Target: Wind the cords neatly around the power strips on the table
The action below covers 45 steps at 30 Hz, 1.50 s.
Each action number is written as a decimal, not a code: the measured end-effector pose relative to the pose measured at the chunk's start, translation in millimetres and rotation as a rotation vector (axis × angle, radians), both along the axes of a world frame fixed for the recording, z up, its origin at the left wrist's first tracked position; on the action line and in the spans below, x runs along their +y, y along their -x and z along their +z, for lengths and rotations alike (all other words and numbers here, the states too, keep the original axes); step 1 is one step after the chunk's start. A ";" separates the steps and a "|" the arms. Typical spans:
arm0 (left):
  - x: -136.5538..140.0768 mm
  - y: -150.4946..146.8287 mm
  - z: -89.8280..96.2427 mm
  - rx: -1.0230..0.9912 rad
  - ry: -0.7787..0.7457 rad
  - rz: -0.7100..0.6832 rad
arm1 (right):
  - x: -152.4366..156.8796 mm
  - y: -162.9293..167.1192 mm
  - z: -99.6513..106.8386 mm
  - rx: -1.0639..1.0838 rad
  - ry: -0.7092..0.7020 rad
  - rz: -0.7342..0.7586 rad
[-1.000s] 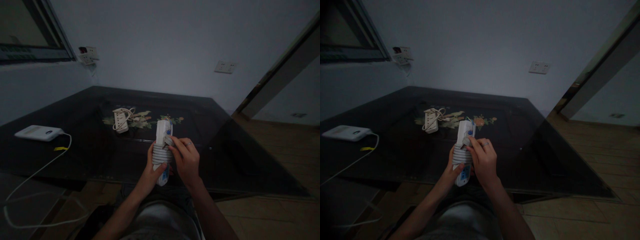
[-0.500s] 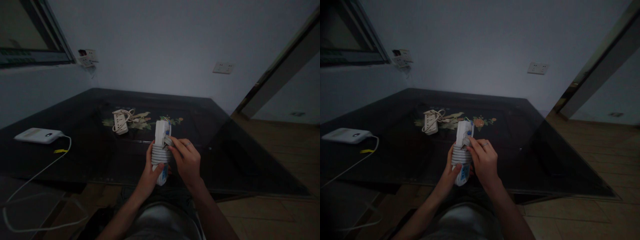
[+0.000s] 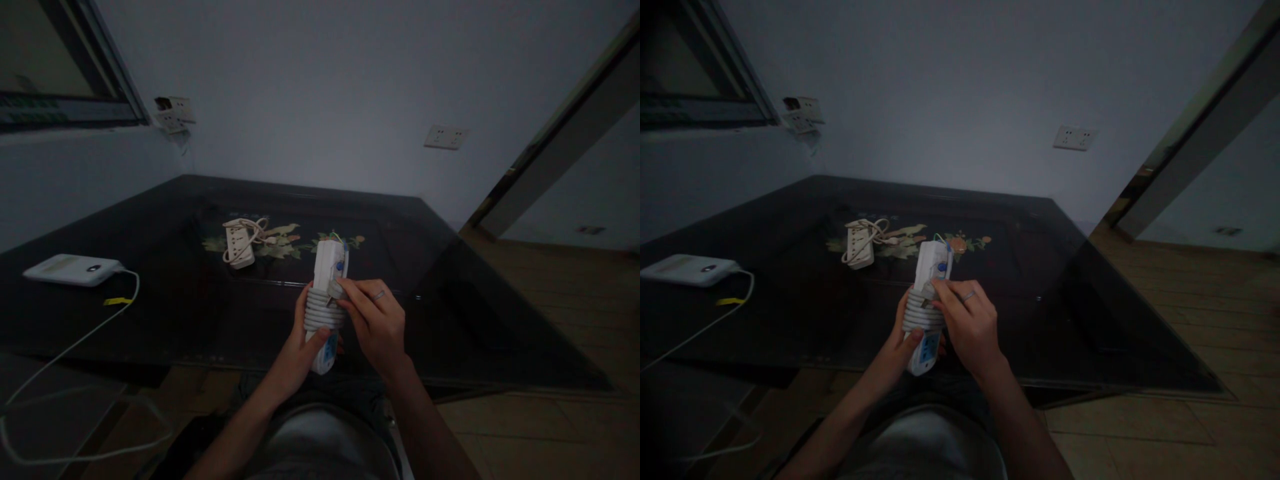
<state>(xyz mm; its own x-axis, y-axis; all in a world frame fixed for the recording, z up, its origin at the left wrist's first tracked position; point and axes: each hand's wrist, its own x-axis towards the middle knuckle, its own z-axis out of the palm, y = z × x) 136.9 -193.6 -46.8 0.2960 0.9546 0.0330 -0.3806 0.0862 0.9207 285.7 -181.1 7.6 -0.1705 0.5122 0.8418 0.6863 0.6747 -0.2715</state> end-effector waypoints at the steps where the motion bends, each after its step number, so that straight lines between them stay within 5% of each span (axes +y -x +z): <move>1: 0.6 -0.2 0.7 0.007 -0.001 -0.008 | 0.0 0.7 -0.2 0.002 0.004 -0.004; 9: 7.8 1.3 2.4 0.104 -0.095 0.000 | 1.3 9.6 -4.9 0.073 0.038 -0.121; 32: 4.5 -1.7 1.8 0.028 -0.068 -0.101 | -7.7 18.3 -4.9 0.161 -0.005 -0.134; 37: -2.4 -12.6 -2.9 -0.227 0.080 -0.111 | -15.7 13.7 4.0 0.157 0.058 -0.028; 45: -0.5 -6.2 -17.6 -0.456 0.394 -0.432 | -16.4 2.6 0.0 0.371 0.243 0.142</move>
<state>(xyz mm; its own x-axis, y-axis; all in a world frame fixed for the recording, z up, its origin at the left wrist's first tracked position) 143.1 -194.1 -64.4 0.6864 0.7230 -0.0784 -0.5753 0.6058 0.5495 283.1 -197.6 7.6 0.0367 0.6956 0.7175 0.4182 0.6414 -0.6432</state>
